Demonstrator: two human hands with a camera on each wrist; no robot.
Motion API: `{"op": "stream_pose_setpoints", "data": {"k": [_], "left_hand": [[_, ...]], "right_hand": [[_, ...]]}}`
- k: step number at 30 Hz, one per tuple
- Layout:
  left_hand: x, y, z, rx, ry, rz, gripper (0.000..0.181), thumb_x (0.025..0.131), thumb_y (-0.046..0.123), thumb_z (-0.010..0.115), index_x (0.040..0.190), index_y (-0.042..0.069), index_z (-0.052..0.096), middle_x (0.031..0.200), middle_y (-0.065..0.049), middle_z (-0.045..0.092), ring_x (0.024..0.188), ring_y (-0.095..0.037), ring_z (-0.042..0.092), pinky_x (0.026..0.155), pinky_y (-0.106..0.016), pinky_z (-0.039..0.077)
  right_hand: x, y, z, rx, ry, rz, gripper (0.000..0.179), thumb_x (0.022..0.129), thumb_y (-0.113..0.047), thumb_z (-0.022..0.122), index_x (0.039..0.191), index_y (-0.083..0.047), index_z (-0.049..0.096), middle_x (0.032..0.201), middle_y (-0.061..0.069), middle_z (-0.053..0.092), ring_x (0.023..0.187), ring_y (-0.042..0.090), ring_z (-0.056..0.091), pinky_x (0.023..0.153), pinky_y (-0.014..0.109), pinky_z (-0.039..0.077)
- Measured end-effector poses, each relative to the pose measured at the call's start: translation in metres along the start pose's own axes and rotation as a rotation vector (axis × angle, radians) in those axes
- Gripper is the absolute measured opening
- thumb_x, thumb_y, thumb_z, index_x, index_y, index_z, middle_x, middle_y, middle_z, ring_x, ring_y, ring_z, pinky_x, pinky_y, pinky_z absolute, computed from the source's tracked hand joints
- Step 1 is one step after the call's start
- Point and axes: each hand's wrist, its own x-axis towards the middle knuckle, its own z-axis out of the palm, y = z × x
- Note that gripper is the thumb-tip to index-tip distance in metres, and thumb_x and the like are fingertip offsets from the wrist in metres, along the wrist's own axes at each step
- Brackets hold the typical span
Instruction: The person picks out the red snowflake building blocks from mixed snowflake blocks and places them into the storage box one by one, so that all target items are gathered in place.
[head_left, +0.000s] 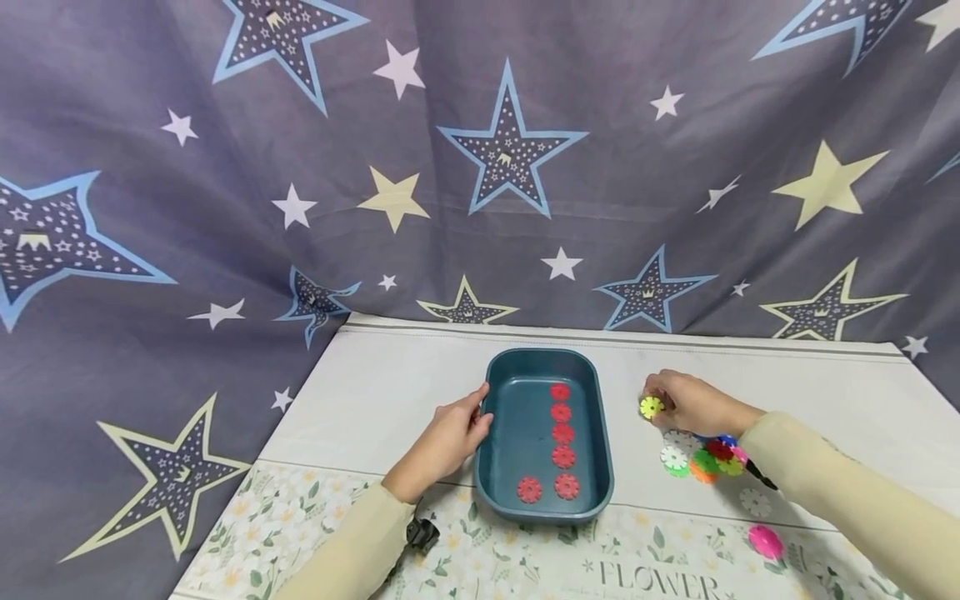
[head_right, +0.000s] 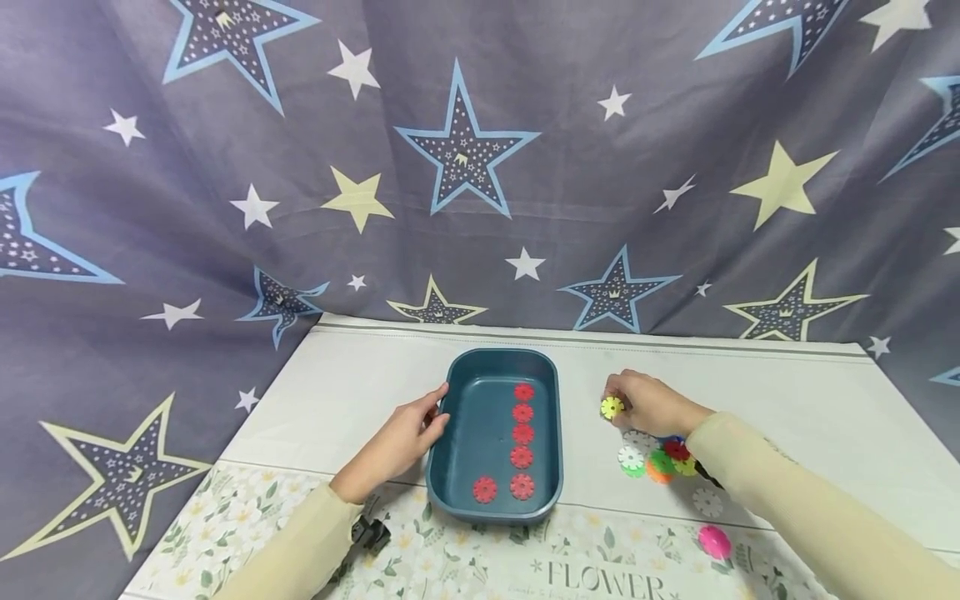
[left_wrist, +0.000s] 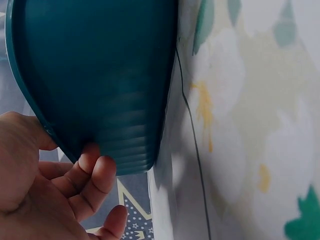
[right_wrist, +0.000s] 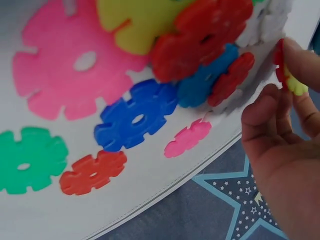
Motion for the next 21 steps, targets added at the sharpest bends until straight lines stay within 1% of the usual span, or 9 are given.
{"op": "stream_pose_setpoints", "data": {"k": [3, 6, 10, 13, 16, 21], "left_hand": [[0.001, 0.0, 0.002, 0.002, 0.001, 0.002, 0.048, 0.096, 0.015, 0.055, 0.138, -0.006, 0.044, 0.072, 0.008, 0.049, 0.058, -0.005, 0.045, 0.057, -0.024, 0.043], [0.002, 0.0, 0.003, -0.007, 0.0, 0.0, 0.048, 0.096, 0.015, 0.055, 0.138, -0.006, 0.043, 0.072, 0.008, 0.048, 0.058, -0.005, 0.045, 0.056, -0.024, 0.043], [0.002, -0.001, 0.005, -0.011, -0.005, -0.003, 0.048, 0.096, 0.014, 0.055, 0.138, -0.006, 0.044, 0.072, 0.008, 0.048, 0.057, -0.005, 0.044, 0.057, -0.024, 0.042], [0.002, -0.001, 0.006, -0.01, -0.005, -0.004, 0.048, 0.096, 0.014, 0.055, 0.138, -0.006, 0.044, 0.072, 0.008, 0.048, 0.058, -0.005, 0.044, 0.057, -0.024, 0.042], [0.002, -0.001, 0.006, -0.016, 0.006, -0.006, 0.048, 0.096, 0.014, 0.056, 0.137, -0.006, 0.044, 0.073, 0.008, 0.048, 0.058, -0.005, 0.044, 0.057, -0.024, 0.042], [0.002, -0.002, 0.006, -0.03, 0.019, -0.012, 0.047, 0.095, 0.012, 0.056, 0.136, -0.007, 0.045, 0.072, 0.007, 0.048, 0.057, -0.005, 0.044, 0.054, -0.024, 0.042]], "right_hand": [[-0.005, 0.0, -0.003, 0.002, -0.01, 0.012, 0.021, 0.08, -0.003, 0.074, 0.094, -0.011, 0.061, 0.081, -0.003, 0.053, 0.071, 0.013, 0.048, 0.065, 0.031, 0.046], [-0.01, 0.001, -0.009, 0.027, -0.022, 0.042, 0.018, 0.081, -0.003, 0.073, 0.094, -0.011, 0.062, 0.075, -0.004, 0.054, 0.066, 0.013, 0.048, 0.064, 0.031, 0.046], [-0.019, 0.004, -0.019, 0.065, -0.059, 0.106, 0.023, 0.08, -0.007, 0.075, 0.099, -0.007, 0.064, 0.069, -0.002, 0.053, 0.058, 0.013, 0.049, 0.06, 0.029, 0.045], [-0.027, 0.006, -0.026, 0.071, -0.085, 0.134, 0.025, 0.08, -0.003, 0.074, 0.103, -0.003, 0.064, 0.072, -0.002, 0.056, 0.06, 0.012, 0.053, 0.061, 0.029, 0.047], [-0.034, 0.007, -0.032, 0.048, -0.079, 0.118, 0.022, 0.08, 0.005, 0.071, 0.1, -0.001, 0.065, 0.077, -0.001, 0.059, 0.064, 0.012, 0.053, 0.062, 0.029, 0.048], [-0.041, 0.007, -0.037, -0.001, -0.047, 0.071, 0.022, 0.078, 0.013, 0.066, 0.09, -0.005, 0.066, 0.077, 0.001, 0.06, 0.066, 0.012, 0.05, 0.063, 0.029, 0.047]]}}
